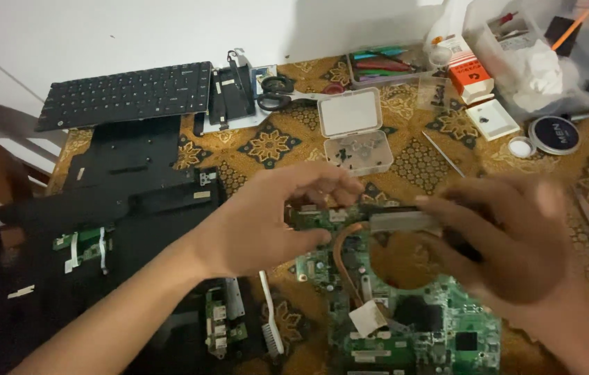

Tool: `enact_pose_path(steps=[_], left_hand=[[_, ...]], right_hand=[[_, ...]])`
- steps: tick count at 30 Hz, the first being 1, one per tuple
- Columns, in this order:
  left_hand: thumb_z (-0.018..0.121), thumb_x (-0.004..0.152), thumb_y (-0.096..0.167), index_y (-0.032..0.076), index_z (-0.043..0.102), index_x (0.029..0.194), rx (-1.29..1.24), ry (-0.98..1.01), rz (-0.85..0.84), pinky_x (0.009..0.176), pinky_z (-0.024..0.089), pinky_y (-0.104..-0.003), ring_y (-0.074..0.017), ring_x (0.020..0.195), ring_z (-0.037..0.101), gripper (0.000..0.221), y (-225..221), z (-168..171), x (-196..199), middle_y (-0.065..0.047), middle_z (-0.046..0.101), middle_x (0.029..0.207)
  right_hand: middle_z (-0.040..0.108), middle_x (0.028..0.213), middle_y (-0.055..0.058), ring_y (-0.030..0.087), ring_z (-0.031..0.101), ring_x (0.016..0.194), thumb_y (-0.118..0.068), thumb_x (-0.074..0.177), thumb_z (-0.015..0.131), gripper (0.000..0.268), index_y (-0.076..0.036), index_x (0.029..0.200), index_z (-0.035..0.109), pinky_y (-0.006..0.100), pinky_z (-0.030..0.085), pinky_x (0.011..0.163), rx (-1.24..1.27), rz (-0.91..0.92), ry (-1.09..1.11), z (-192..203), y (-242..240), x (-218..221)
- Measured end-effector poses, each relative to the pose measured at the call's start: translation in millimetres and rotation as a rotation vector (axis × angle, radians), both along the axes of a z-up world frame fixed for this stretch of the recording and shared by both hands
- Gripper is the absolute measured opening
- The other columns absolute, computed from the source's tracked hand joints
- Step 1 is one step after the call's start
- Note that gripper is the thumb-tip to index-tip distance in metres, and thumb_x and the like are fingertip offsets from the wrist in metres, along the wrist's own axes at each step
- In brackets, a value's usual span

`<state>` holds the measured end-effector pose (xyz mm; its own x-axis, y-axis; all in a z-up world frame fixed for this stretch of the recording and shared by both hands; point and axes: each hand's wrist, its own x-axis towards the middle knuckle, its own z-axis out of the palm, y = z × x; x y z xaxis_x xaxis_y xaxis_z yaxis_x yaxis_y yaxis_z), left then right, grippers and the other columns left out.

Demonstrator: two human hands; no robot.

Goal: Disassembling a laptop by removing screws, the RAM module, and the motherboard

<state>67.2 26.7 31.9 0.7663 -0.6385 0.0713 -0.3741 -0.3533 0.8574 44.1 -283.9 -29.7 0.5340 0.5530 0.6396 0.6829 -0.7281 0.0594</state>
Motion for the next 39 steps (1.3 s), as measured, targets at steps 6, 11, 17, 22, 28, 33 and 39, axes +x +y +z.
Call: enact_pose_path(steps=[6, 11, 17, 22, 28, 33, 39], left_hand=[[0.064, 0.092, 0.013, 0.014, 0.071, 0.141, 0.161, 0.139, -0.059, 0.049, 0.041, -0.033, -0.0101, 0.051, 0.053, 0.049, -11.7, 10.5, 14.5, -0.005, 0.082, 0.090], [0.064, 0.086, 0.034, 0.018, 0.069, 0.138, 0.225, 0.041, -0.069, 0.064, 0.053, -0.036, -0.0159, 0.074, 0.061, 0.055, -20.1, 16.1, 10.3, -0.003, 0.077, 0.113], [0.068, 0.094, 0.040, 0.014, 0.070, 0.126, 0.122, -0.127, -0.082, 0.065, 0.052, -0.033, -0.0174, 0.081, 0.069, 0.042, -23.2, 3.7, 10.0, -0.003, 0.073, 0.100], [0.068, 0.096, 0.037, 0.015, 0.072, 0.124, 0.107, -0.133, -0.073, 0.063, 0.049, -0.033, -0.0176, 0.077, 0.065, 0.036, -21.6, 6.7, 8.0, -0.002, 0.070, 0.093], [0.073, 0.094, 0.033, 0.015, 0.073, 0.124, 0.145, -0.163, -0.062, 0.071, 0.056, -0.032, -0.0178, 0.087, 0.069, 0.035, -20.6, 10.2, 11.2, -0.004, 0.072, 0.104], [0.076, 0.092, 0.035, 0.018, 0.076, 0.118, 0.238, -0.155, -0.028, 0.065, 0.049, -0.032, -0.0170, 0.081, 0.063, 0.031, -17.8, 8.9, 10.6, -0.001, 0.069, 0.095], [0.075, 0.091, 0.036, 0.017, 0.073, 0.126, 0.230, -0.001, 0.033, 0.069, 0.059, -0.031, -0.0133, 0.075, 0.075, 0.040, -12.3, 1.7, 14.7, 0.000, 0.077, 0.089]], right_hand=[[0.071, 0.111, 0.006, 0.031, 0.060, 0.097, -0.039, 0.089, 0.088, 0.040, -0.011, 0.116, 0.077, 0.043, 0.047, 0.095, -0.024, 0.029, -0.093, 4.0, 13.8, 2.8], [0.065, 0.105, 0.010, 0.029, 0.059, 0.088, -0.037, 0.087, 0.088, 0.042, -0.009, 0.117, 0.076, 0.050, 0.049, 0.090, -0.031, 0.043, -0.049, 1.8, 6.8, -1.5], [0.065, 0.102, 0.010, 0.029, 0.062, 0.084, -0.032, 0.091, 0.084, 0.035, -0.006, 0.115, 0.078, 0.052, 0.051, 0.082, 0.016, -0.008, -0.015, 9.6, 9.4, -12.2], [0.064, 0.112, 0.014, 0.031, 0.065, 0.094, -0.033, 0.091, 0.083, 0.040, -0.006, 0.119, 0.075, 0.057, 0.054, 0.086, -0.015, 0.012, -0.042, 2.3, 5.7, -11.8], [0.063, 0.116, 0.013, 0.033, 0.066, 0.101, -0.034, 0.093, 0.082, 0.041, -0.008, 0.123, 0.072, 0.057, 0.064, 0.101, 0.011, -0.045, -0.068, 2.1, 6.6, -14.3], [0.065, 0.118, 0.009, 0.026, 0.063, 0.091, -0.042, 0.091, 0.086, 0.045, -0.014, 0.123, 0.072, 0.051, 0.053, 0.089, -0.018, 0.007, -0.072, 4.3, 3.2, -2.6], [0.075, 0.107, 0.012, 0.026, 0.067, 0.097, -0.012, 0.092, 0.080, 0.041, 0.002, 0.127, 0.064, 0.037, 0.058, 0.079, 0.354, -0.051, 0.287, 1.9, -6.9, 3.9]])
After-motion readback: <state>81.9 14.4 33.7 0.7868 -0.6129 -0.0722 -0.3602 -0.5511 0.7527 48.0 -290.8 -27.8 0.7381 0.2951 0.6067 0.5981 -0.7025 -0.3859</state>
